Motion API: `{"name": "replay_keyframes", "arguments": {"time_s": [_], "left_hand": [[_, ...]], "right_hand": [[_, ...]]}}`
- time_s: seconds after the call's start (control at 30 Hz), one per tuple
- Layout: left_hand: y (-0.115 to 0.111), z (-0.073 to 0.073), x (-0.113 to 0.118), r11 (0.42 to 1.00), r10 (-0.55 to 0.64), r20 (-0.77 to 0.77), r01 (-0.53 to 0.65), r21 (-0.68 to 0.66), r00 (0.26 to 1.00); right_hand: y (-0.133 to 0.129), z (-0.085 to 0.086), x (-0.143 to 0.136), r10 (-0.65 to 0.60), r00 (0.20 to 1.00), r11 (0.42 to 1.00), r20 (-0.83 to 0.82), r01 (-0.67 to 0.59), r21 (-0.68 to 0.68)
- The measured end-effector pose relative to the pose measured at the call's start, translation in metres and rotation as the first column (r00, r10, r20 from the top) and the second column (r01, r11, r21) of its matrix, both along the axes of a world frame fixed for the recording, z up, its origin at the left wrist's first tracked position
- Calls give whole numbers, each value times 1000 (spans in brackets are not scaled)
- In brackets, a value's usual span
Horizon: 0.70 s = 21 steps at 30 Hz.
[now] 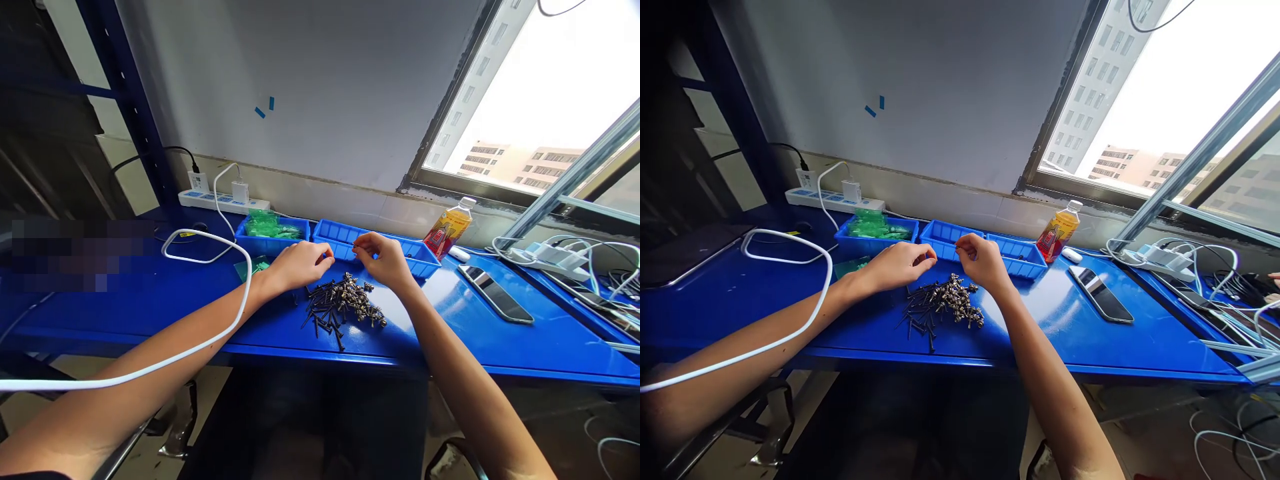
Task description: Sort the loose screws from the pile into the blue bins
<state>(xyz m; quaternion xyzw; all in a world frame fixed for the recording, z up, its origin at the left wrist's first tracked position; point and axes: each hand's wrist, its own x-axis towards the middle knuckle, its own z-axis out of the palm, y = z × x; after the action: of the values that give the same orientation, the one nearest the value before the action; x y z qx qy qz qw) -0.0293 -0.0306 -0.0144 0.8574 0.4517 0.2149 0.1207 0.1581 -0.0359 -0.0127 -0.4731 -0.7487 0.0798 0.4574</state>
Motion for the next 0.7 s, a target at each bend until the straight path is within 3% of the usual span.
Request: {"name": "replay_keyframes", "arguments": {"time_s": [0.37,0.57,0.7], "left_hand": [[-2,-5,6,998,-59,-101,56,-31,993],[2,-7,2,999,-38,-10,38,33,999],[6,4,-8,997,3,61,-7,78,998]], "right_hand": [[0,2,5,-17,992,997,126,7,74],[-2,3,5,-88,992,985,89,73,153],[0,2,6,-140,985,982,97,125,145]]}}
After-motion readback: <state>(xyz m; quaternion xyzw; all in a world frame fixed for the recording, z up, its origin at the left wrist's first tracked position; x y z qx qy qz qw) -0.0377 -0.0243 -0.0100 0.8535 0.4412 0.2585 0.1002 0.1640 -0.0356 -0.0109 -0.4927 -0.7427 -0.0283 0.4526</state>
